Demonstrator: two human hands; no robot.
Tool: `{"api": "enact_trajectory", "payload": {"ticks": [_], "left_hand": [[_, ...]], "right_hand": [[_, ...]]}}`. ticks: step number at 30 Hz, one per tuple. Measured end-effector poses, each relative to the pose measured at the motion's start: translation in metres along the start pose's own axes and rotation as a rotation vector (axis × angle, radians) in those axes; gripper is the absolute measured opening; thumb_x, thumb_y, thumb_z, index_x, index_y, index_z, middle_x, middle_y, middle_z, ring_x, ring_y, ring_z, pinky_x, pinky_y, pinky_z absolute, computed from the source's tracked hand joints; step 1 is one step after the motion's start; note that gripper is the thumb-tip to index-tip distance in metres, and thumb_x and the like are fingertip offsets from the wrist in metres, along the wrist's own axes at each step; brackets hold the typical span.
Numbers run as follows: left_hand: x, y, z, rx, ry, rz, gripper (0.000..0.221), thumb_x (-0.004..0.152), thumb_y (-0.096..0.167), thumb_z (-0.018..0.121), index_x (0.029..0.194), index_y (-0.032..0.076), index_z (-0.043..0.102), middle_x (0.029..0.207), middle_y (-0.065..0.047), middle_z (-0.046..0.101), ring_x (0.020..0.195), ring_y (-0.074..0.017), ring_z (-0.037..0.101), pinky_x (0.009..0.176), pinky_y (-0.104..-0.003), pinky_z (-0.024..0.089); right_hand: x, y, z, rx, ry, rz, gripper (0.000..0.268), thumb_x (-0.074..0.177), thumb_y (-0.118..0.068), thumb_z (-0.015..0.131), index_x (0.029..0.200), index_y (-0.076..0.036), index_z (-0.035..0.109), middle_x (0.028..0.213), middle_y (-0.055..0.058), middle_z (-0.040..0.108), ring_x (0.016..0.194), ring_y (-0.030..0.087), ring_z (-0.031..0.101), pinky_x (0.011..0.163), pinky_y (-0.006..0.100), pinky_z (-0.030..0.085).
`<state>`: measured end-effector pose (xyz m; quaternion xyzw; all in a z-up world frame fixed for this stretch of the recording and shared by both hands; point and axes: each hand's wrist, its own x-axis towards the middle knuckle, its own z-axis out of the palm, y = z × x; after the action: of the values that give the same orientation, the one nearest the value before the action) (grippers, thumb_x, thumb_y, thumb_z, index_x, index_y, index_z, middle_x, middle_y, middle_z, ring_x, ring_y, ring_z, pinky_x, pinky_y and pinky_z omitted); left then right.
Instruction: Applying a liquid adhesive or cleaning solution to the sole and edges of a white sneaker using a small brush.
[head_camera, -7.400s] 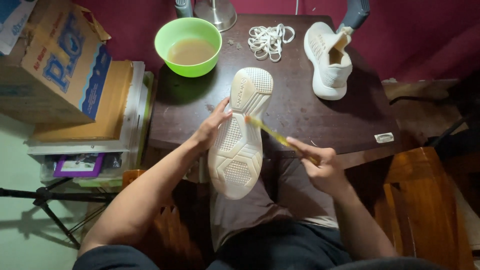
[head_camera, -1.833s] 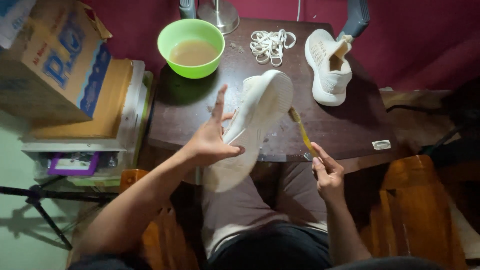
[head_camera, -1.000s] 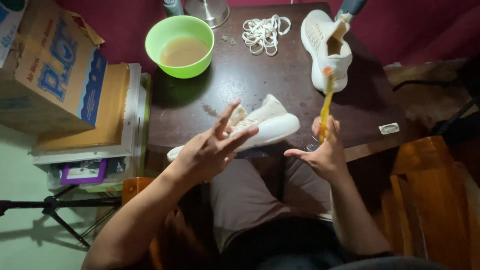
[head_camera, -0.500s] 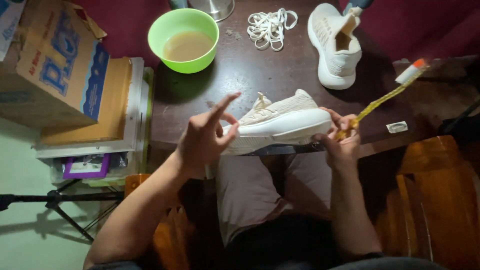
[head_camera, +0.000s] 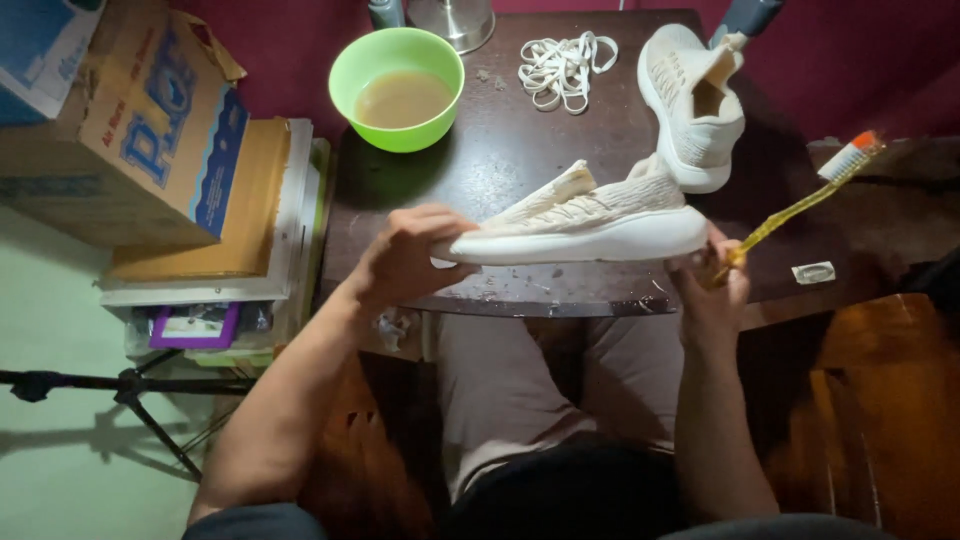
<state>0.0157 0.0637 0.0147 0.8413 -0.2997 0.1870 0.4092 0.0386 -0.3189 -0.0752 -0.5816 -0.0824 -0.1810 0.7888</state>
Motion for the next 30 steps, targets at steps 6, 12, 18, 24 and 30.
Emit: {"api": "enact_trajectory", "payload": {"ticks": [6, 12, 18, 24, 30], "left_hand": [[0.003, 0.029, 0.004, 0.103, 0.170, 0.095, 0.035, 0.071, 0.016, 0.091, 0.104, 0.019, 0.078, 0.096, 0.001, 0.076, 0.087, -0.0247, 0.073, 0.084, -0.037, 0.059], [-0.001, 0.036, 0.009, 0.239, 0.247, 0.224, 0.030, 0.082, 0.011, 0.089, 0.107, 0.003, 0.075, 0.101, -0.012, 0.077, 0.087, -0.0280, 0.071, 0.080, -0.038, 0.058], [0.002, 0.037, 0.004, 0.239, 0.386, 0.150, 0.031, 0.073, 0.013, 0.090, 0.101, 0.015, 0.078, 0.088, -0.002, 0.075, 0.079, -0.0252, 0.072, 0.076, -0.037, 0.060], [0.001, 0.039, 0.010, 0.239, 0.375, 0.230, 0.029, 0.071, 0.012, 0.093, 0.095, 0.013, 0.077, 0.086, -0.004, 0.074, 0.078, -0.0264, 0.071, 0.075, -0.037, 0.060], [0.005, 0.040, 0.010, 0.189, 0.354, 0.267, 0.031, 0.071, 0.013, 0.094, 0.097, 0.011, 0.077, 0.087, -0.006, 0.075, 0.077, -0.0282, 0.071, 0.076, -0.038, 0.061]], "right_hand": [[-0.035, -0.050, 0.028, -0.646, 0.176, -0.450, 0.040, 0.098, -0.001, 0.079, 0.095, -0.007, 0.040, 0.087, 0.012, 0.045, 0.086, 0.024, 0.054, 0.084, 0.032, 0.046], [-0.115, -0.058, 0.070, -0.679, -0.552, -0.183, 0.016, 0.107, -0.023, 0.038, 0.103, -0.012, 0.048, 0.118, 0.007, 0.061, 0.047, 0.012, 0.055, 0.037, 0.023, 0.048], [-0.085, -0.055, 0.081, -0.793, -0.241, -0.162, 0.053, 0.101, 0.000, 0.045, 0.153, -0.009, 0.051, 0.110, 0.030, 0.072, 0.095, 0.050, 0.069, 0.077, 0.055, 0.056], [-0.085, -0.020, 0.063, -0.600, -0.367, -0.277, 0.044, 0.098, -0.008, 0.050, 0.139, -0.010, 0.066, 0.082, 0.017, 0.076, 0.075, 0.035, 0.075, 0.067, 0.045, 0.058], [-0.054, 0.005, 0.027, -0.702, -0.145, -0.357, 0.046, 0.103, -0.005, 0.045, 0.147, -0.001, 0.056, 0.118, 0.026, 0.071, 0.112, 0.036, 0.068, 0.097, 0.046, 0.054]]}}
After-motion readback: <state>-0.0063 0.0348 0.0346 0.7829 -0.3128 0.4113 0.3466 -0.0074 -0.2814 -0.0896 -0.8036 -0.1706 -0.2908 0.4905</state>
